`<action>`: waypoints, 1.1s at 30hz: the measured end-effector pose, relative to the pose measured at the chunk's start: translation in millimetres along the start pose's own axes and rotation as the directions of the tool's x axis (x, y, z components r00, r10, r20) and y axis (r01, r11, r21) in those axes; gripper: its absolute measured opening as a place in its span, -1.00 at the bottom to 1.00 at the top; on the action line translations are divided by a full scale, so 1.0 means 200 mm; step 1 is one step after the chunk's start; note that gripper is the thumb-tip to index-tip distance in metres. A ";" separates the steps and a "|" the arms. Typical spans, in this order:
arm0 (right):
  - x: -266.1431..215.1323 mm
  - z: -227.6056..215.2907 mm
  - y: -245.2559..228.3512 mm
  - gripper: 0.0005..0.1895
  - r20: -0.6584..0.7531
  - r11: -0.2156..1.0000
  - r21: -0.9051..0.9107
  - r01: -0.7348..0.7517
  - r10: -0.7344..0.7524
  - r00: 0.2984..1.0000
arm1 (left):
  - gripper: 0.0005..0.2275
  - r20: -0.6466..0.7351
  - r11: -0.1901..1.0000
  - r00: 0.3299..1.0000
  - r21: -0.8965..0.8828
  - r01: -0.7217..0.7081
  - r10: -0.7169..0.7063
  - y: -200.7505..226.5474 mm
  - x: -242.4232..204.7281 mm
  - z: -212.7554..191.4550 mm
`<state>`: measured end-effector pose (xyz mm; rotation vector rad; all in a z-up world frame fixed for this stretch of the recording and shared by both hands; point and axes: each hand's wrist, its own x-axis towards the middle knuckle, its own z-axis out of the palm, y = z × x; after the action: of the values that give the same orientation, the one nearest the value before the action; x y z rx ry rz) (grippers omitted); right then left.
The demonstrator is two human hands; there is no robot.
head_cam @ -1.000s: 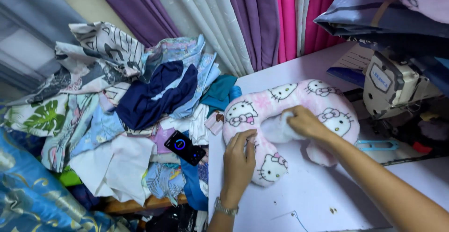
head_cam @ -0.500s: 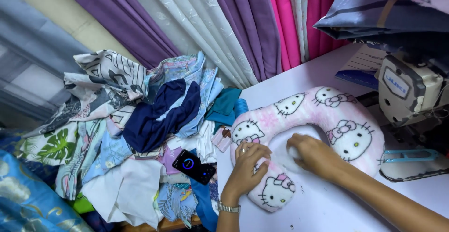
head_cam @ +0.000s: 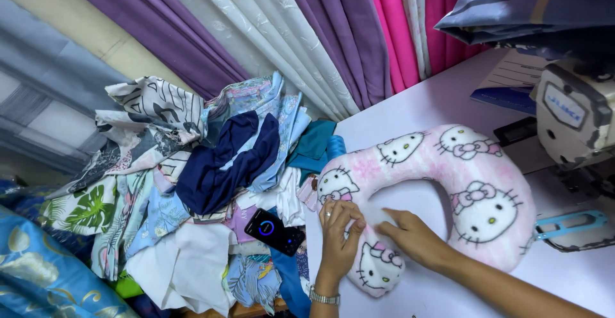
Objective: Stuffing a Hello Kitty themed neck pillow with white fiberfill and sewing the opening closed by hand.
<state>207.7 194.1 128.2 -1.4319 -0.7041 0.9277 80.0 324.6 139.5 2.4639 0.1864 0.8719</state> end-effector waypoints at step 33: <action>0.11 -0.04 0.11 -0.76 0.479 0.849 -0.285 0.445 -0.276 0.833 | -0.50 -0.227 0.895 0.869 -0.190 0.403 -0.440 0.08 0.04 0.09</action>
<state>222.6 207.5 103.3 -1.3641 -1.5105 0.8209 97.1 304.3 140.0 2.0525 0.7107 0.9729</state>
